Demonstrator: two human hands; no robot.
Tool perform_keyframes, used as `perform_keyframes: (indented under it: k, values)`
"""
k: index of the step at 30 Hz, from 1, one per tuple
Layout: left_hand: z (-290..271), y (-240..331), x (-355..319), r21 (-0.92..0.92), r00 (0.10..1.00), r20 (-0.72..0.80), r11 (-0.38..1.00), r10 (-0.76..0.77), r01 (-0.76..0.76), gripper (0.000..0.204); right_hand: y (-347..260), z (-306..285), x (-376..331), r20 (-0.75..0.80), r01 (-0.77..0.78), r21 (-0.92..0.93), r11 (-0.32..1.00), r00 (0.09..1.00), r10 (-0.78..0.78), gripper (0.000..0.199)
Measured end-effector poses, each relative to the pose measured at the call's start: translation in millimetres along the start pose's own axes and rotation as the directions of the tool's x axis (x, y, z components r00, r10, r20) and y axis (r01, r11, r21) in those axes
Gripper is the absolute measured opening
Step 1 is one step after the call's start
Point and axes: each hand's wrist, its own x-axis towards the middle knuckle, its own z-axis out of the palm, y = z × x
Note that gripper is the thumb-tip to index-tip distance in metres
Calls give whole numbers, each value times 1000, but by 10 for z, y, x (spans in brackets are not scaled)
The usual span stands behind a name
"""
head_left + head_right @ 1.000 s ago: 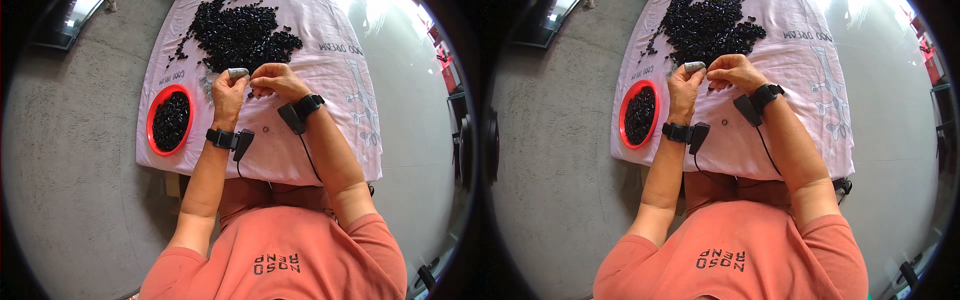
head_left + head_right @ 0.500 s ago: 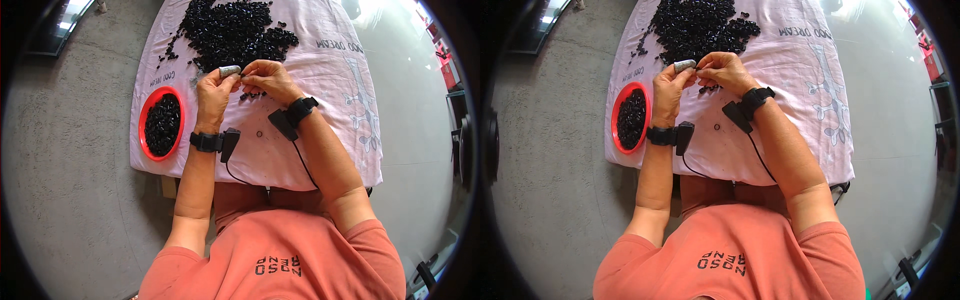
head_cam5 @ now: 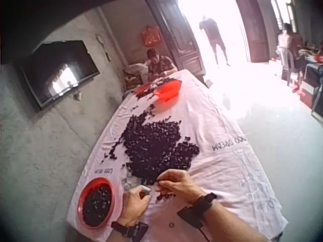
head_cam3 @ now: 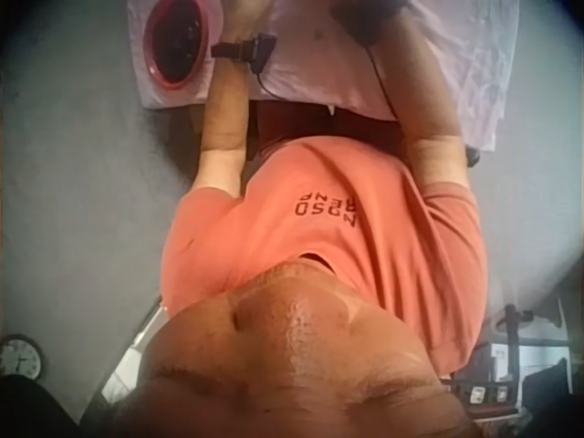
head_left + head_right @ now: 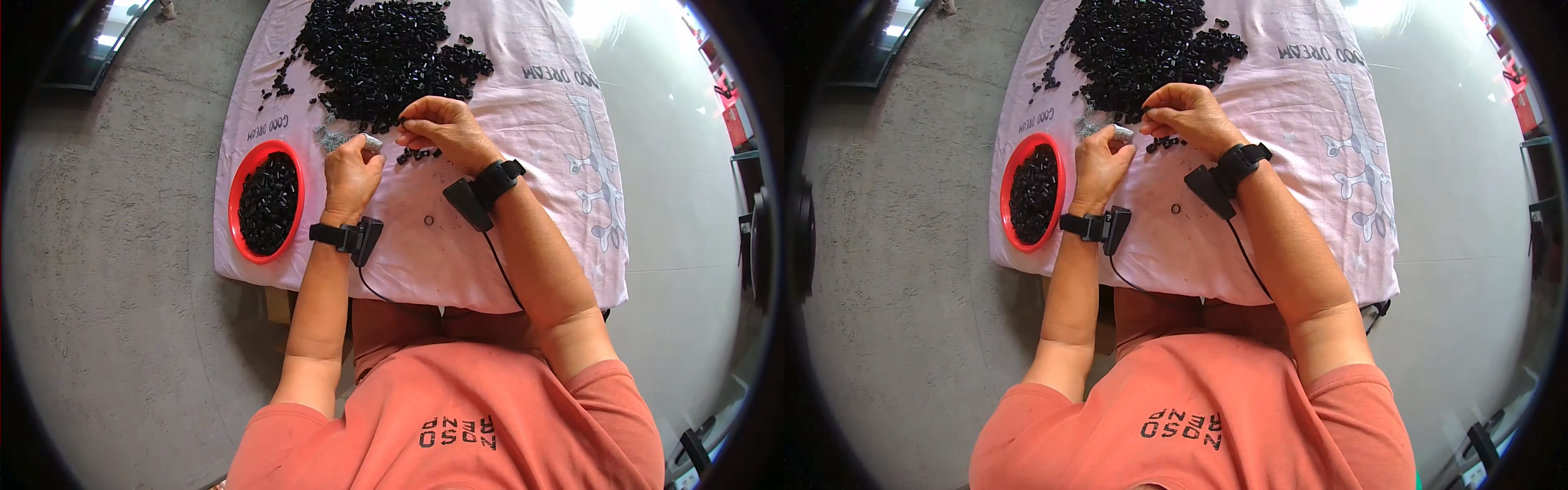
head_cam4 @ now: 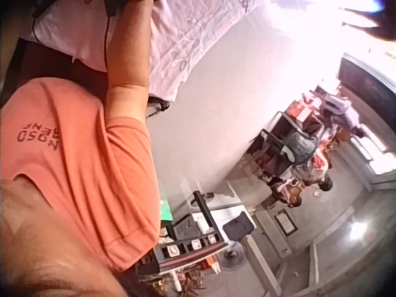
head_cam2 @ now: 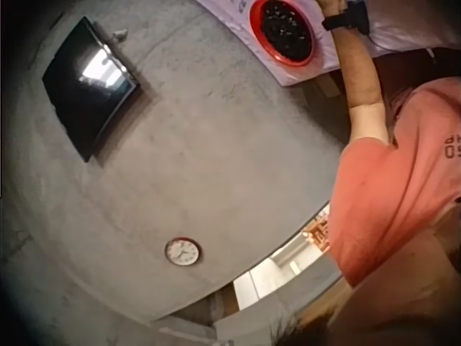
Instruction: Sorting and inspecting small black plastic components on a table and placing them into a red bowl.
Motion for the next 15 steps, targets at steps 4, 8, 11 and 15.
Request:
perform_keyframes:
  k: [4, 8, 11, 15]
  values:
    - [-10, -71, 5, -65, 1000, -5, 998, -12, 11, 12, -7, 19, -12, -19, -13, -8, 1000, 1000, 13, 16]
    - [-73, -202, -34, -195, 1000, -16, 981, -12, 9, 18, 30, 23, -8, 9, -21, -6, 1000, 1000, 21, 17]
    - [-179, -114, -23, -433, 993, 73, 894, -91, 114, 19, 29, 11, -10, 44, -43, -30, 999, 998, 44, 18]
    - [-182, 138, 1, -702, 990, 29, 702, -140, 120, 17, -14, 62, -41, 62, -95, -68, 993, 993, 99, 18]
